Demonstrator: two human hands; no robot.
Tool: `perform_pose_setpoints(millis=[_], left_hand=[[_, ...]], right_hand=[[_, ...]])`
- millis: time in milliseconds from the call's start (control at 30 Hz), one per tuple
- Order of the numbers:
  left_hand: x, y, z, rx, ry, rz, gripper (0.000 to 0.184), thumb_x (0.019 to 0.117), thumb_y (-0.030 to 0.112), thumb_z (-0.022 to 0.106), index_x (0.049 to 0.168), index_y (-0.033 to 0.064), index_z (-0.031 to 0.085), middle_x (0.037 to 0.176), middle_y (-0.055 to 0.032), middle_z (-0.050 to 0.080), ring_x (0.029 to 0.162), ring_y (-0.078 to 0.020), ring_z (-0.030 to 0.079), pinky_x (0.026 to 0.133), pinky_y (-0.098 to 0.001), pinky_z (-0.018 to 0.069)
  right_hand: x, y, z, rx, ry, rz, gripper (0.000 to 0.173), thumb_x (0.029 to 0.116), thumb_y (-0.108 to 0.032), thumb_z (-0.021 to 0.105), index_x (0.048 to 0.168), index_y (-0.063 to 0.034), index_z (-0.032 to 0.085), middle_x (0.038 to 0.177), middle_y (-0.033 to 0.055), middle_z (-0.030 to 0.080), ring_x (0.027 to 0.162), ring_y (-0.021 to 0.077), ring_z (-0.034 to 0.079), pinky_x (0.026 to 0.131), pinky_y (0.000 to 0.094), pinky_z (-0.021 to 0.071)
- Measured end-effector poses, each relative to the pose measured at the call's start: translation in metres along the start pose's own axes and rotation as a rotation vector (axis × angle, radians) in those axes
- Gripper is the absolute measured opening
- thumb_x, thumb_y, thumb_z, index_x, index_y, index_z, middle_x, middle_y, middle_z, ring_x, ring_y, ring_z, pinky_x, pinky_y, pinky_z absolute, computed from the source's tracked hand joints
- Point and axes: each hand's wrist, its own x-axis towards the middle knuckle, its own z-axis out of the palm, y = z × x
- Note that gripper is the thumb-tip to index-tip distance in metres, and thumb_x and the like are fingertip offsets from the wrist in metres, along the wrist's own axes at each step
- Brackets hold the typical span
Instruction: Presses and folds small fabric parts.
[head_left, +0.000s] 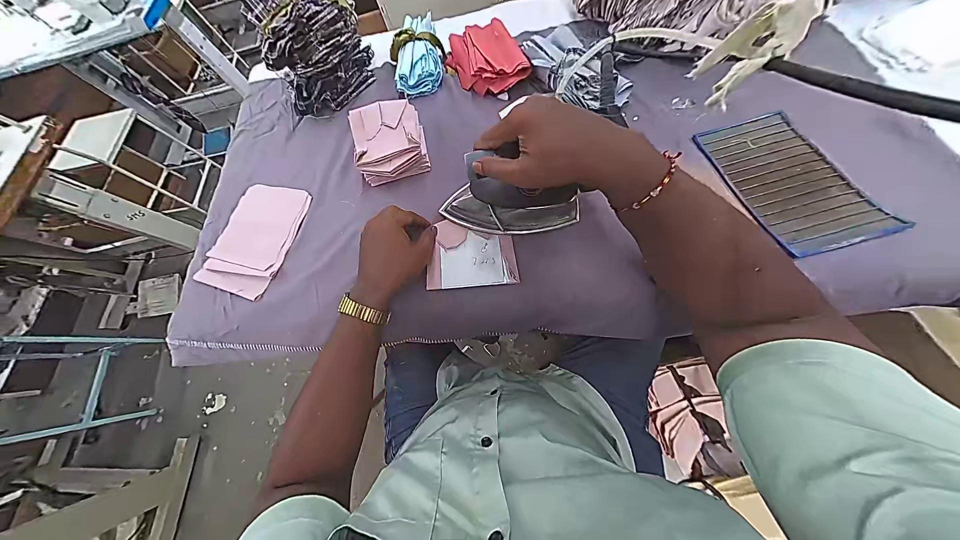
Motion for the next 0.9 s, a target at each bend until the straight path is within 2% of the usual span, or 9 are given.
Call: perform_pose_setpoints(millis=[100, 167, 267, 333, 400, 500, 567, 667, 900], left_hand=[[0.003, 0.007, -0.001, -0.087, -0.012, -0.077, 0.015, 0.0947, 0.031, 0.069, 0.093, 0.0185, 0.076, 0.079, 0.0028, 0.071, 0.067, -0.0114, 0.066, 0.063, -0.0419, 0.0579], [0.001, 0.011, 0.001, -0.126, 0.019, -0.106, 0.015, 0.0964, 0.029, 0.067, 0.094, 0.017, 0.075, 0.074, 0.003, 0.07, 0.062, -0.0109, 0.064, 0.06, -0.04, 0.0564], [-0.003, 0.015, 0.007, -0.268, 0.092, -0.147, 0.019, 0.0996, 0.023, 0.065, 0.113, 0.0113, 0.073, 0.084, 0.0006, 0.073, 0.065, -0.0096, 0.067, 0.062, -0.0338, 0.0596], [-0.008, 0.017, 0.011, -0.393, 0.119, -0.206, 0.024, 0.1021, 0.02, 0.061, 0.122, 0.0078, 0.069, 0.084, -0.0015, 0.074, 0.064, -0.0107, 0.07, 0.062, -0.0335, 0.0632], [-0.014, 0.019, 0.01, -0.416, 0.125, -0.257, 0.022, 0.1051, 0.023, 0.06, 0.114, 0.0075, 0.072, 0.077, -0.0009, 0.073, 0.06, -0.0103, 0.07, 0.058, -0.0327, 0.0639], [-0.015, 0.023, 0.005, -0.285, 0.071, -0.306, 0.036, 0.1016, 0.042, 0.063, 0.083, 0.0134, 0.076, 0.059, 0.0015, 0.064, 0.048, -0.0101, 0.058, 0.048, -0.0344, 0.0517], [-0.012, 0.026, 0.002, -0.199, 0.027, -0.33, 0.036, 0.0956, 0.049, 0.07, 0.082, 0.0165, 0.077, 0.06, 0.003, 0.066, 0.049, -0.0098, 0.059, 0.048, -0.0361, 0.0528], [-0.007, 0.034, 0.009, -0.122, 0.016, -0.342, 0.025, 0.09, 0.041, 0.077, 0.086, 0.0165, 0.075, 0.063, 0.0043, 0.067, 0.054, -0.0106, 0.061, 0.055, -0.0398, 0.054], [-0.005, 0.052, 0.019, 0.011, 0.069, -0.226, 0.013, 0.0928, 0.028, 0.072, 0.092, 0.0167, 0.078, 0.074, 0.0049, 0.07, 0.065, -0.0082, 0.065, 0.062, -0.0369, 0.0572]], right_hand=[[-0.005, 0.006, -0.005, 0.04, 0.007, 0.03, 0.039, 0.1, -0.052, 0.051, 0.102, -0.0257, 0.079, 0.077, -0.0051, 0.067, 0.071, 0.0111, 0.062, 0.062, 0.0425, 0.0502], [-0.002, 0.005, -0.002, 0.041, 0.012, 0.024, 0.039, 0.0995, -0.053, 0.05, 0.097, -0.0266, 0.078, 0.075, -0.0053, 0.065, 0.07, 0.0117, 0.061, 0.062, 0.0436, 0.0484], [0.007, -0.001, -0.003, 0.028, -0.052, 0.04, 0.04, 0.1002, -0.054, 0.049, 0.104, -0.0272, 0.078, 0.086, -0.0052, 0.07, 0.082, 0.012, 0.065, 0.071, 0.0452, 0.0533], [0.015, -0.002, 0.001, 0.052, -0.048, 0.001, 0.037, 0.0998, -0.05, 0.052, 0.09, -0.023, 0.075, 0.072, -0.0048, 0.06, 0.066, 0.0121, 0.057, 0.059, 0.0416, 0.0461], [0.02, -0.002, 0.002, 0.054, -0.072, 0.004, 0.039, 0.0985, -0.05, 0.051, 0.078, -0.022, 0.068, 0.064, -0.0046, 0.054, 0.06, 0.0133, 0.054, 0.054, 0.0415, 0.0417], [0.019, 0.0, -0.001, 0.052, -0.098, 0.017, 0.042, 0.099, -0.051, 0.05, 0.072, -0.0214, 0.064, 0.064, -0.0038, 0.053, 0.061, 0.0145, 0.054, 0.054, 0.0425, 0.0411], [0.018, 0.0, -0.003, 0.043, -0.116, 0.056, 0.042, 0.0975, -0.052, 0.049, 0.073, -0.0212, 0.066, 0.068, -0.0024, 0.057, 0.066, 0.0168, 0.058, 0.056, 0.0461, 0.0445], [0.013, 0.006, -0.005, 0.074, -0.126, 0.096, 0.043, 0.0956, -0.053, 0.051, 0.072, -0.0203, 0.066, 0.07, -0.0009, 0.059, 0.068, 0.0184, 0.06, 0.056, 0.048, 0.0455], [-0.001, -0.001, 0.0, -0.067, -0.016, 0.106, 0.044, 0.0961, -0.054, 0.045, 0.069, -0.0207, 0.053, 0.065, -0.0007, 0.051, 0.063, 0.0194, 0.057, 0.051, 0.0446, 0.0391]])
